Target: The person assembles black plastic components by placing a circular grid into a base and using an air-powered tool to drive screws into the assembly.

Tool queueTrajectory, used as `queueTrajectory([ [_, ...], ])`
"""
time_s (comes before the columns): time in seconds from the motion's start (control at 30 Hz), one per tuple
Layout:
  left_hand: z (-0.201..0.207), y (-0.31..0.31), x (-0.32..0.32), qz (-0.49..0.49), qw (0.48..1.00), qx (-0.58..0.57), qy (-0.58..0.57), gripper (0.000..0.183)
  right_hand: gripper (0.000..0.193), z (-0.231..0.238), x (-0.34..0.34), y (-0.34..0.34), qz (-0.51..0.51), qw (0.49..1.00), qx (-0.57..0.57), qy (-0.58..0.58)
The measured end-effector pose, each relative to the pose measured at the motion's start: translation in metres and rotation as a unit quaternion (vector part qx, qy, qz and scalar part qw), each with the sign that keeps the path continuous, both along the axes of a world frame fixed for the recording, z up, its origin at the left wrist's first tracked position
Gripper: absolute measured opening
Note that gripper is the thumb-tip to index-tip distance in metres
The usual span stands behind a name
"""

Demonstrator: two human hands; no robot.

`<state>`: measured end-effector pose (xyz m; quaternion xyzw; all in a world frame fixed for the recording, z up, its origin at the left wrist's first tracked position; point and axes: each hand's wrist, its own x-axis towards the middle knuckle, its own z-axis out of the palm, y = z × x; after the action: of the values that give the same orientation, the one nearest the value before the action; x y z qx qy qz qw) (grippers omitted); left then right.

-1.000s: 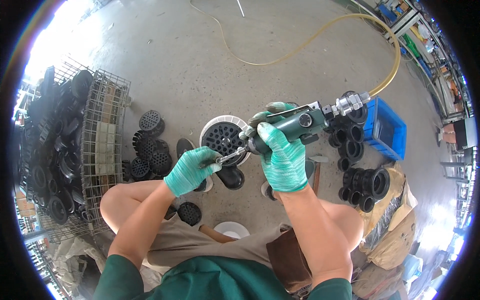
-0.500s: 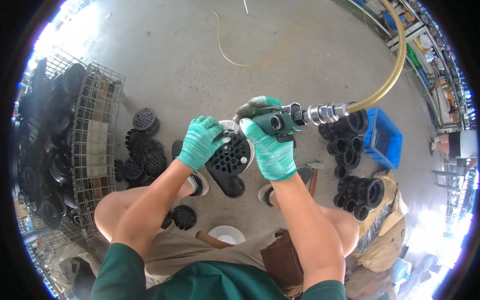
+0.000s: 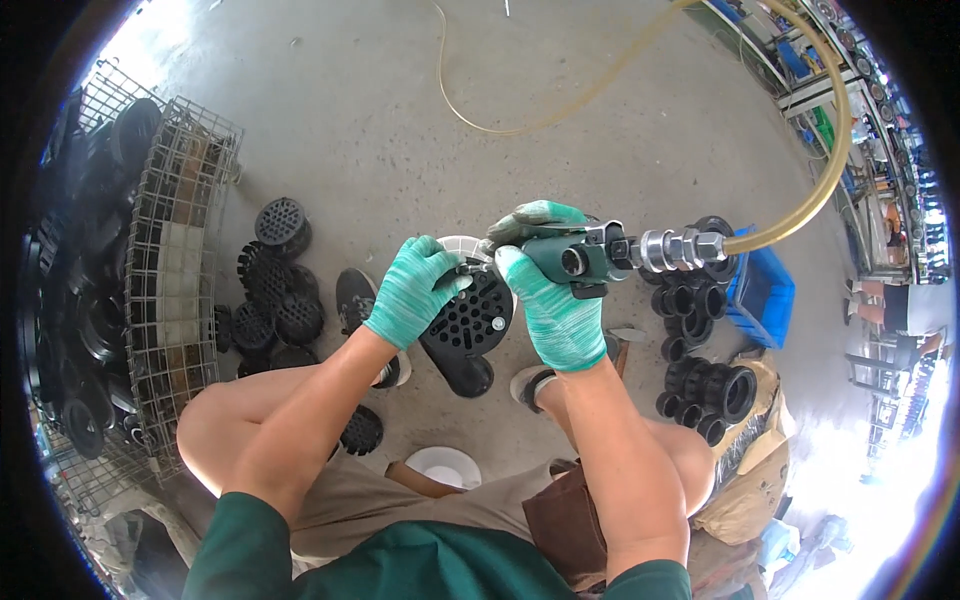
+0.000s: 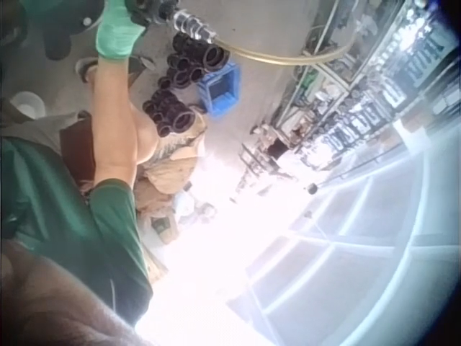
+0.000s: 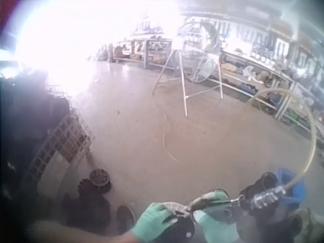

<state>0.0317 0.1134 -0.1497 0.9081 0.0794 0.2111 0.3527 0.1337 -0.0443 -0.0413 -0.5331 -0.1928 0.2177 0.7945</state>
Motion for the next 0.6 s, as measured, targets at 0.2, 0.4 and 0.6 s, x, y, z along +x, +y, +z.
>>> queueTrajectory([
  [0.2,0.001,-0.003,0.004,-0.008,1.0,0.004,0.017,0.025,0.038,0.013,-0.02,0.017,0.075,0.989,-0.073,-0.1],
  [0.4,-0.062,-0.005,0.015,-0.009,0.952,-0.302,-0.052,0.025,0.033,0.021,-0.021,0.036,0.119,0.978,-0.134,-0.11],
  [0.6,-0.014,-0.002,0.003,0.004,0.982,-0.189,-0.001,0.028,0.035,0.016,-0.016,0.034,0.133,0.984,-0.078,-0.085],
])
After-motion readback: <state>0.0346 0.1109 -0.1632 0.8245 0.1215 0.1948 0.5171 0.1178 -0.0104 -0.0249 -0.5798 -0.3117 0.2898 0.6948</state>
